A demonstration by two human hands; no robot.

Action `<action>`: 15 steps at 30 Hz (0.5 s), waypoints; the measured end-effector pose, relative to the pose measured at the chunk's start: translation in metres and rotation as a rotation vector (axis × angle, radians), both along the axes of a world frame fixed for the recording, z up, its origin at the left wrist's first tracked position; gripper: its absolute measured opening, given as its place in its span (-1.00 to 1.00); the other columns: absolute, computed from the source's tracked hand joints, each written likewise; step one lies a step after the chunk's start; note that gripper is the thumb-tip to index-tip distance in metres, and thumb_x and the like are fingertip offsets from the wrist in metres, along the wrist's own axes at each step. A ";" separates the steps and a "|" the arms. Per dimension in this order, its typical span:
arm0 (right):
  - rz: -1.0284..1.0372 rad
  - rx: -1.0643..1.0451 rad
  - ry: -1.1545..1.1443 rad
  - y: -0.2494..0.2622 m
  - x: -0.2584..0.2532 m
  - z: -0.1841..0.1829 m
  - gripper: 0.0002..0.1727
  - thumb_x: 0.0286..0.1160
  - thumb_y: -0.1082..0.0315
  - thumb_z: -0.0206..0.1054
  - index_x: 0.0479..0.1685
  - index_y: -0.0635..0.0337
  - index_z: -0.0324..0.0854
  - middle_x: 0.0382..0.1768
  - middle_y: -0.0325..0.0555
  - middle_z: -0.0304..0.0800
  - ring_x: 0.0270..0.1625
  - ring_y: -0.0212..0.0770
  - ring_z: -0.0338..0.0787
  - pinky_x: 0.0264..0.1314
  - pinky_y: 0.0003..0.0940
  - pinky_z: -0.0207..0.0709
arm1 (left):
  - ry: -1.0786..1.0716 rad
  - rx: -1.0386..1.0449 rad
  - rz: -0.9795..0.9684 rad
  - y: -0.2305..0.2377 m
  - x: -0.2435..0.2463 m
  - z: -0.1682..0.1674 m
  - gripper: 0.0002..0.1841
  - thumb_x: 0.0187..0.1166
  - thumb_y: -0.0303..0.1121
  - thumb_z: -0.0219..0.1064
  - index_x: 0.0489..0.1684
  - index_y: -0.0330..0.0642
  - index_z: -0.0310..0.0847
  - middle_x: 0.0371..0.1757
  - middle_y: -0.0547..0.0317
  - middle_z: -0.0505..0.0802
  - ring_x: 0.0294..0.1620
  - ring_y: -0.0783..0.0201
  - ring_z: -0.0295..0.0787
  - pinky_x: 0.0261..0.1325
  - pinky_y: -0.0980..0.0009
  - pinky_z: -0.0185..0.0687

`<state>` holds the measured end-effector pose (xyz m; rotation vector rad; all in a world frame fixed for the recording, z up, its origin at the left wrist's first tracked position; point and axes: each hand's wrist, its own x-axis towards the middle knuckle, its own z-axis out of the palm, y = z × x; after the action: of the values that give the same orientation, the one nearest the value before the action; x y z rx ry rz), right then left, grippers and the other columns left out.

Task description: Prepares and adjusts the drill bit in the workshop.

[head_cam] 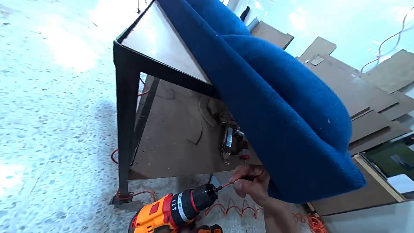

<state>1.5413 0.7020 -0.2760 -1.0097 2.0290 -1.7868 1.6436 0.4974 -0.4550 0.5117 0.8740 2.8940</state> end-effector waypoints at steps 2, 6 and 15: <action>-0.054 0.092 0.044 0.006 0.005 0.019 -0.87 0.65 0.32 0.35 -0.11 0.08 0.83 -0.40 -0.43 0.81 -0.42 -0.65 0.65 -0.31 -0.66 0.57 | 0.028 0.020 -0.020 0.008 -0.010 0.008 -0.77 0.49 -0.11 0.50 0.02 0.11 0.88 -0.28 0.37 0.91 -0.36 0.51 0.77 -0.24 0.53 0.69; -0.308 0.179 0.091 0.027 0.013 0.025 -0.86 0.54 0.26 0.48 -0.15 0.12 0.82 -0.42 -0.31 0.80 -0.45 -0.50 0.70 -0.29 -0.47 0.68 | 0.084 0.068 -0.047 0.023 -0.020 0.014 -0.76 0.51 -0.10 0.50 0.03 0.10 0.87 -0.32 0.38 0.89 -0.41 0.52 0.74 -0.29 0.56 0.65; -0.419 0.485 0.173 0.074 0.021 0.056 -0.83 0.44 0.21 0.54 -0.25 0.12 0.76 -0.39 -0.31 0.81 -0.32 -0.44 0.78 -0.18 -0.41 0.74 | 0.209 0.101 -0.107 0.049 -0.047 0.007 -0.74 0.55 -0.11 0.46 0.08 0.06 0.85 -0.37 0.37 0.84 -0.43 0.49 0.70 -0.25 0.49 0.66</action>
<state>1.5626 0.7759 -0.2201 -0.6418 2.7580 -1.2776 1.5967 0.5461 -0.4477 0.8553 0.6999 2.8341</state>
